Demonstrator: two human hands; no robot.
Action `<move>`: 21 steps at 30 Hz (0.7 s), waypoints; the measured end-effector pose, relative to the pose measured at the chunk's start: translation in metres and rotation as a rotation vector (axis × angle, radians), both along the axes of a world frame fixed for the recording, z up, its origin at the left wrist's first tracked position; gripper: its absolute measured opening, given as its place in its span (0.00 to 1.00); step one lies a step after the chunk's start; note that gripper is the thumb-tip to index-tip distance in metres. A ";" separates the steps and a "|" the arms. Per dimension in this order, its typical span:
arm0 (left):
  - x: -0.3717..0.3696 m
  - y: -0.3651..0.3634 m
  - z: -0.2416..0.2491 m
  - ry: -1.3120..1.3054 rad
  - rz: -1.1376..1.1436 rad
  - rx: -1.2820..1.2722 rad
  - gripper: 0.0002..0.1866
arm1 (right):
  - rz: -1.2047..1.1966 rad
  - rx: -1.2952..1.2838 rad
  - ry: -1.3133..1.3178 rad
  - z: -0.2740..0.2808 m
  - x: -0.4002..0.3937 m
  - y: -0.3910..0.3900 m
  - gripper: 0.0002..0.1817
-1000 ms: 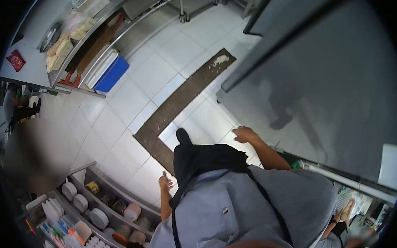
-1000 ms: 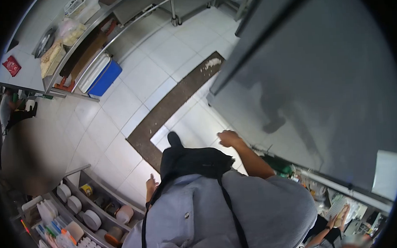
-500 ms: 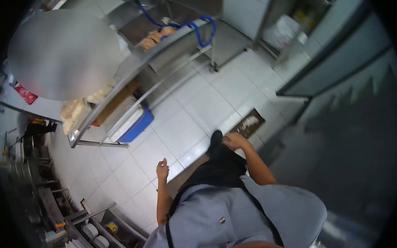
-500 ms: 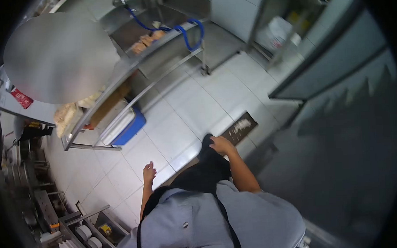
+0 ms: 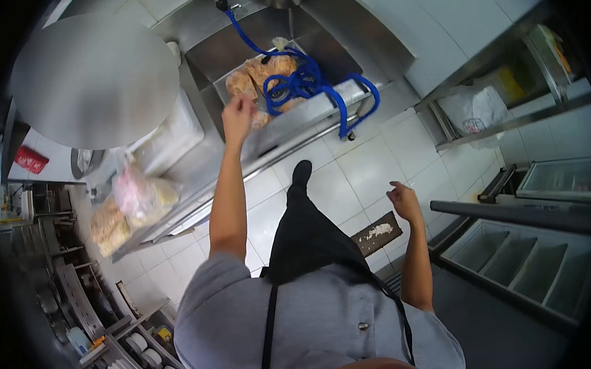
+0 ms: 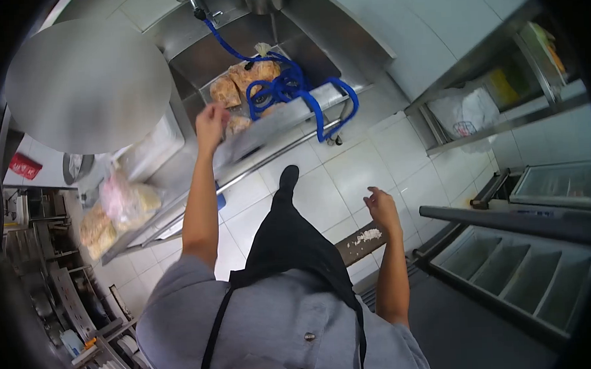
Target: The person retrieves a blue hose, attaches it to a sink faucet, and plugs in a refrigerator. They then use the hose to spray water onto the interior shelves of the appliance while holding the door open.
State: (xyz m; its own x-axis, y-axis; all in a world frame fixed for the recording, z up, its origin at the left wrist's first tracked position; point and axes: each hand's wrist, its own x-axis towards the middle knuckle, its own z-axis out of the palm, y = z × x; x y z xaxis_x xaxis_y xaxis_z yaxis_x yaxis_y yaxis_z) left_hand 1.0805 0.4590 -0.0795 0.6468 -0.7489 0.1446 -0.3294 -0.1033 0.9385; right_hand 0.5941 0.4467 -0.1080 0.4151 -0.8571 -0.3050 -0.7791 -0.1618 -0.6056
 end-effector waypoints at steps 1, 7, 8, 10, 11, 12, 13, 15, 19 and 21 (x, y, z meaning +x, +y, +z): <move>0.017 -0.033 0.004 -0.177 0.098 0.008 0.13 | -0.014 -0.058 -0.023 0.006 0.019 -0.025 0.18; 0.109 -0.262 0.011 -0.619 -0.120 -0.032 0.17 | -0.039 -0.333 -0.342 0.035 0.193 -0.194 0.12; 0.132 -0.295 -0.003 -0.656 -0.099 -0.014 0.19 | 0.014 -0.390 -0.303 0.042 0.222 -0.220 0.11; 0.179 -0.361 -0.035 -0.301 0.065 0.200 0.25 | 0.056 -0.350 -0.217 0.021 0.270 -0.268 0.11; 0.189 -0.380 -0.037 0.046 0.180 0.176 0.22 | 0.084 -0.359 -0.151 0.004 0.288 -0.290 0.11; 0.197 -0.395 -0.041 0.390 0.306 0.151 0.19 | 0.114 -0.276 -0.056 -0.020 0.305 -0.308 0.12; 0.211 -0.404 -0.055 0.384 0.307 0.172 0.19 | 0.151 -0.199 0.028 -0.042 0.320 -0.321 0.13; 0.241 -0.420 -0.076 0.694 0.463 0.153 0.18 | 0.231 -0.097 0.094 -0.064 0.349 -0.340 0.14; 0.234 -0.424 -0.078 0.851 0.535 0.114 0.18 | 0.322 -0.022 0.196 -0.096 0.416 -0.386 0.16; 0.231 -0.419 -0.081 0.728 0.480 0.005 0.20 | 0.305 -0.055 0.148 -0.112 0.455 -0.413 0.16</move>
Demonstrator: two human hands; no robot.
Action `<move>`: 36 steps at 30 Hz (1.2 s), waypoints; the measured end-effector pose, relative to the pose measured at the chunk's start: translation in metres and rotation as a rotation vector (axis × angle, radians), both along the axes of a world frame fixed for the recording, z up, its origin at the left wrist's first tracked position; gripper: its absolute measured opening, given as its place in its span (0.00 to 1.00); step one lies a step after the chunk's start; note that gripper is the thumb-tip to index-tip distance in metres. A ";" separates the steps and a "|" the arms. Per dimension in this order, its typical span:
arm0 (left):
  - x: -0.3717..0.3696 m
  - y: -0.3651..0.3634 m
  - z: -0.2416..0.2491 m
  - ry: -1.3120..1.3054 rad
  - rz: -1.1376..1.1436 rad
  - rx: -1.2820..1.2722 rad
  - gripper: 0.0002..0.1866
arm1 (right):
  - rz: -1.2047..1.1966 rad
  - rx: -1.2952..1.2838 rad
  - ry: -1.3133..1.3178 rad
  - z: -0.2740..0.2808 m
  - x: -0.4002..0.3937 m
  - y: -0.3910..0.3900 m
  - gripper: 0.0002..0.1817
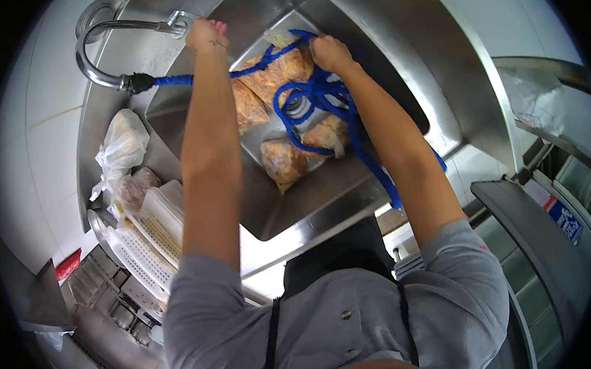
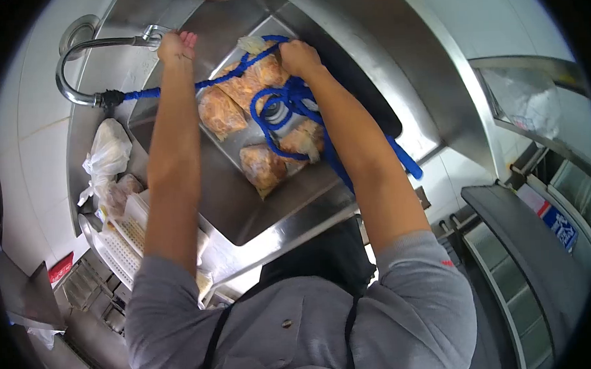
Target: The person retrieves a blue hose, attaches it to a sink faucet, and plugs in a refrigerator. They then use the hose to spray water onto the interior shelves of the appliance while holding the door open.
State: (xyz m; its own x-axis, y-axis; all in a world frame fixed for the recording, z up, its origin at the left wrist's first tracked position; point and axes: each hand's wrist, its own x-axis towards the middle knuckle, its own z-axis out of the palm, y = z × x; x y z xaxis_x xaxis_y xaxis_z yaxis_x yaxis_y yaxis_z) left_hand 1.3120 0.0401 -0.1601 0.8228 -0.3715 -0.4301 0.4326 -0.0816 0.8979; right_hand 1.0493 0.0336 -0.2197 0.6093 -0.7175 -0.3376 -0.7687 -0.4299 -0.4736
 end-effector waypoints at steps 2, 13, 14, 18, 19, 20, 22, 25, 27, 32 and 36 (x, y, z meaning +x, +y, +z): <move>-0.002 0.006 0.008 -0.016 -0.066 -0.051 0.21 | -0.083 -0.075 -0.070 -0.008 0.037 -0.026 0.16; -0.003 0.017 0.010 0.128 -0.058 -0.225 0.18 | 0.597 -0.353 0.077 -0.092 0.156 -0.013 0.18; -0.004 0.013 0.010 0.138 -0.041 -0.264 0.18 | 0.583 -0.363 0.084 -0.087 0.151 -0.014 0.18; 0.007 0.011 0.002 0.167 -0.109 -0.274 0.18 | 0.414 -0.290 -0.230 -0.036 0.109 -0.004 0.18; 0.016 0.008 -0.005 0.198 -0.193 -0.305 0.18 | 0.294 -0.380 -0.372 -0.027 0.097 0.000 0.17; 0.025 0.007 -0.005 0.239 -0.261 -0.231 0.17 | 0.114 -0.135 -0.508 -0.020 0.089 0.001 0.16; 0.047 0.004 -0.018 0.340 -0.396 -0.217 0.18 | -0.378 0.272 -0.886 0.053 0.037 0.032 0.16; 0.081 -0.028 -0.041 0.481 -0.366 -0.233 0.20 | -0.626 -0.057 -1.076 0.155 -0.082 0.090 0.16; 0.098 -0.049 -0.045 0.403 -0.194 -0.217 0.21 | -0.794 0.172 -1.509 0.201 -0.146 0.139 0.09; 0.100 -0.053 -0.036 0.252 -0.123 -0.269 0.18 | -1.479 -0.156 -1.596 0.228 -0.315 0.272 0.14; 0.083 -0.055 -0.032 0.143 -0.133 -0.251 0.18 | -2.105 -0.310 -1.521 0.213 -0.421 0.349 0.12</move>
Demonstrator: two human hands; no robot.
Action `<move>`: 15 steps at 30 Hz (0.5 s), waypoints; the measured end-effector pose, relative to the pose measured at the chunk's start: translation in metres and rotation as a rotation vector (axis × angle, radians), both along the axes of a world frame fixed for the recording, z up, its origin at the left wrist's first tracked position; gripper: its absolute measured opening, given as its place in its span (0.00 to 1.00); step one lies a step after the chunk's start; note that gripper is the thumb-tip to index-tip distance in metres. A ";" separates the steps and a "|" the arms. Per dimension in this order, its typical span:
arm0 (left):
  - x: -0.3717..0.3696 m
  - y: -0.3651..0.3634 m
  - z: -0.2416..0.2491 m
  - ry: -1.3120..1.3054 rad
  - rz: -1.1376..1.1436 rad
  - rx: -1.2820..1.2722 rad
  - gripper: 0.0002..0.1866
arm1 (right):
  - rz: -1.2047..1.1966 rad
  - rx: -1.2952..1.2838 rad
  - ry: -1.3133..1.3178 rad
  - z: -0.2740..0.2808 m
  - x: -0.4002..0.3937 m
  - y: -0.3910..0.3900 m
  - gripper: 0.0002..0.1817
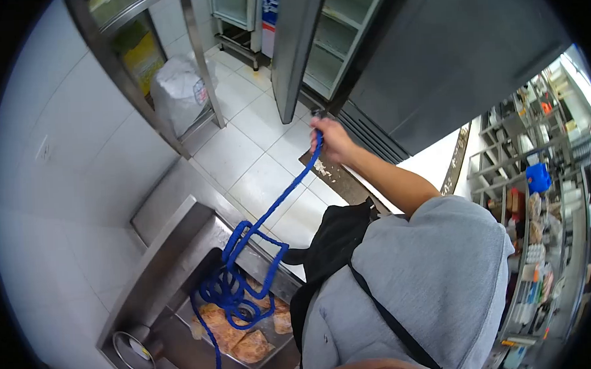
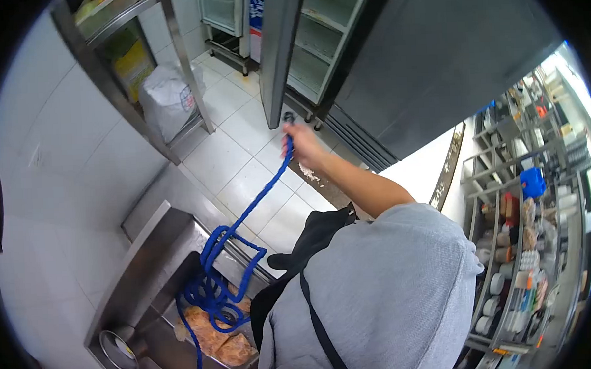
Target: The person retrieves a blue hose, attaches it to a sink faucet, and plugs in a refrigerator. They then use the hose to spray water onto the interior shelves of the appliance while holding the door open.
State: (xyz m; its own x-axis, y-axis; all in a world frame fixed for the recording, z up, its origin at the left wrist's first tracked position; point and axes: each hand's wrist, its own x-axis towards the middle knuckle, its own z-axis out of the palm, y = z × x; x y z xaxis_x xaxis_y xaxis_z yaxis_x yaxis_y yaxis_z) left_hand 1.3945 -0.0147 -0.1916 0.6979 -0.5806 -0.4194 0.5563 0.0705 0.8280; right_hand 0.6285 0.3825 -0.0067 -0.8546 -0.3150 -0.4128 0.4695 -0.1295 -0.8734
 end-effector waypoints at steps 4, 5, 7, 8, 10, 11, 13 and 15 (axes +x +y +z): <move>-0.054 0.024 0.026 -0.226 -0.017 0.057 0.18 | -0.209 -0.002 -0.089 -0.046 -0.112 0.046 0.13; -0.071 0.034 0.039 -0.304 -0.026 0.074 0.18 | -0.246 0.009 -0.094 -0.047 -0.131 0.051 0.14; -0.109 0.056 0.062 -0.467 -0.042 0.104 0.18 | -0.281 0.067 -0.026 -0.040 -0.170 0.059 0.14; -0.127 0.067 0.074 -0.539 -0.044 0.114 0.18 | -0.314 0.092 0.046 -0.028 -0.186 0.062 0.13; -0.168 0.091 0.100 -0.682 -0.034 0.122 0.18 | -0.320 0.053 0.141 -0.010 -0.227 0.072 0.13; -0.188 0.103 0.114 -0.746 -0.031 0.121 0.18 | -0.320 0.043 0.141 -0.001 -0.244 0.073 0.13; -0.229 0.125 0.138 -0.847 -0.037 0.102 0.18 | -0.252 0.070 0.176 0.016 -0.277 0.080 0.13; -0.274 0.149 0.160 -0.921 -0.045 0.079 0.18 | -0.276 0.064 0.192 0.026 -0.310 0.081 0.13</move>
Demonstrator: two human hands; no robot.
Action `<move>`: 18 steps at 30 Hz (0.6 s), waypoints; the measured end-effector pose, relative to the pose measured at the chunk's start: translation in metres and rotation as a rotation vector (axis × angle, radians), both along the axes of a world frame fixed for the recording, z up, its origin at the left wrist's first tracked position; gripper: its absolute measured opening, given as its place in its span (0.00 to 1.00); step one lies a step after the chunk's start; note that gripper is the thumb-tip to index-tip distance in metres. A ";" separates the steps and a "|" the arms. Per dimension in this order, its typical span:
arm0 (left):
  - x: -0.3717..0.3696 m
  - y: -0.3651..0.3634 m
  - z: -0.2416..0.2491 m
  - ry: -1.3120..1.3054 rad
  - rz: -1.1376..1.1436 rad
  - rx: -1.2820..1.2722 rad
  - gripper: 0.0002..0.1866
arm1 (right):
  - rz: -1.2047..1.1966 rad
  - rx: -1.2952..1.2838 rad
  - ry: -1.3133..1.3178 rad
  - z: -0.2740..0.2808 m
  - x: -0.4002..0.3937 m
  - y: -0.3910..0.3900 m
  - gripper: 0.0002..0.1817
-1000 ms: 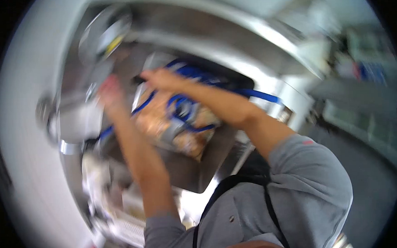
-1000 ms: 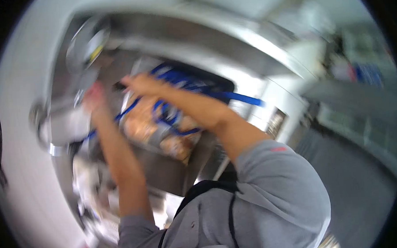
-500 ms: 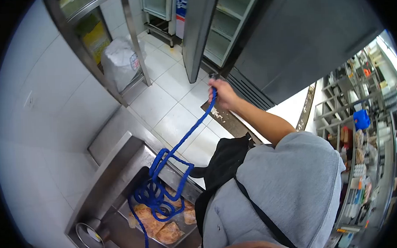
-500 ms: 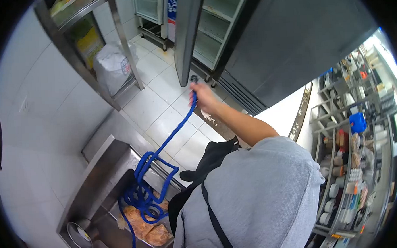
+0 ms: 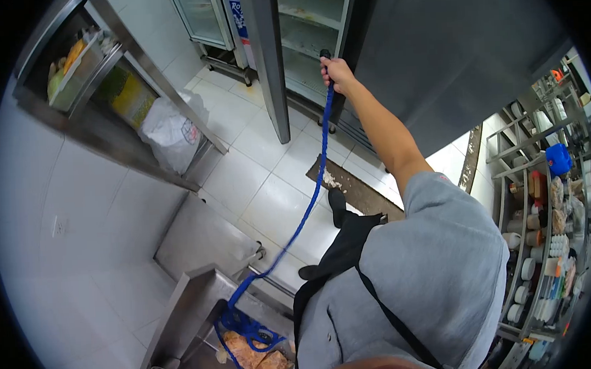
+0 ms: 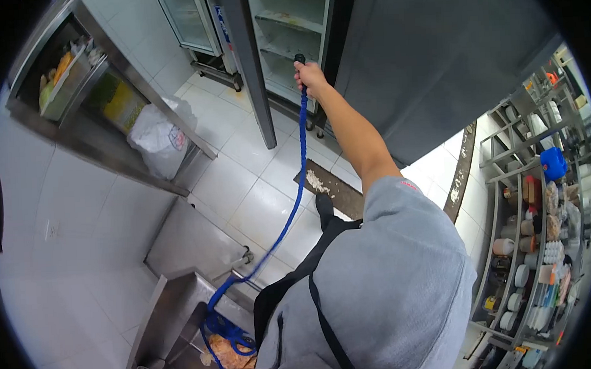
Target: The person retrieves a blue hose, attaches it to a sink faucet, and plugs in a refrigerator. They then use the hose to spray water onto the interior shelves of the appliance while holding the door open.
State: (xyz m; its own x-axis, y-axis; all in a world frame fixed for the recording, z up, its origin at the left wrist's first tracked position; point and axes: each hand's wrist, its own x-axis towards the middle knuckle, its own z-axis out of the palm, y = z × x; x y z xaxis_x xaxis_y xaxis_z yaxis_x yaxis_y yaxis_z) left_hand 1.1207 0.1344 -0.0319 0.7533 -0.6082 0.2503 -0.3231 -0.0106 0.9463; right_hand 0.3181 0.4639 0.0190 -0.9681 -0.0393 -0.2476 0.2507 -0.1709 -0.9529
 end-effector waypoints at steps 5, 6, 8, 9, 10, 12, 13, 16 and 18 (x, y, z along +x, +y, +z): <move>-0.114 0.038 0.044 -0.175 -0.158 -0.005 0.18 | 0.116 -0.136 0.010 -0.009 -0.076 0.018 0.11; -0.144 0.037 0.052 -0.215 -0.231 0.021 0.18 | 0.176 -0.185 0.032 -0.007 -0.090 0.023 0.11; -0.218 0.066 0.084 -0.579 -0.360 0.121 0.18 | 0.241 -0.209 0.053 -0.051 -0.128 0.052 0.18; -0.207 0.062 0.063 -0.310 -0.416 0.084 0.17 | 0.326 -0.194 0.014 -0.053 -0.127 0.051 0.20; -0.197 0.061 0.044 -0.018 -0.444 0.020 0.16 | 0.414 -0.176 -0.023 -0.053 -0.126 0.054 0.22; -0.196 0.068 0.046 0.100 -0.179 0.126 0.15 | 0.496 -0.119 -0.099 -0.085 -0.175 0.069 0.25; -0.155 0.059 0.007 -0.062 -0.030 -0.001 0.12 | 0.380 -0.035 -0.120 -0.089 -0.182 0.060 0.23; -0.116 0.084 -0.002 -0.131 0.069 -0.040 0.10 | 0.422 0.006 -0.182 -0.094 -0.179 0.044 0.15; -0.093 0.088 -0.015 -0.205 0.217 0.175 0.11 | 0.427 0.069 -0.163 -0.087 -0.152 0.032 0.16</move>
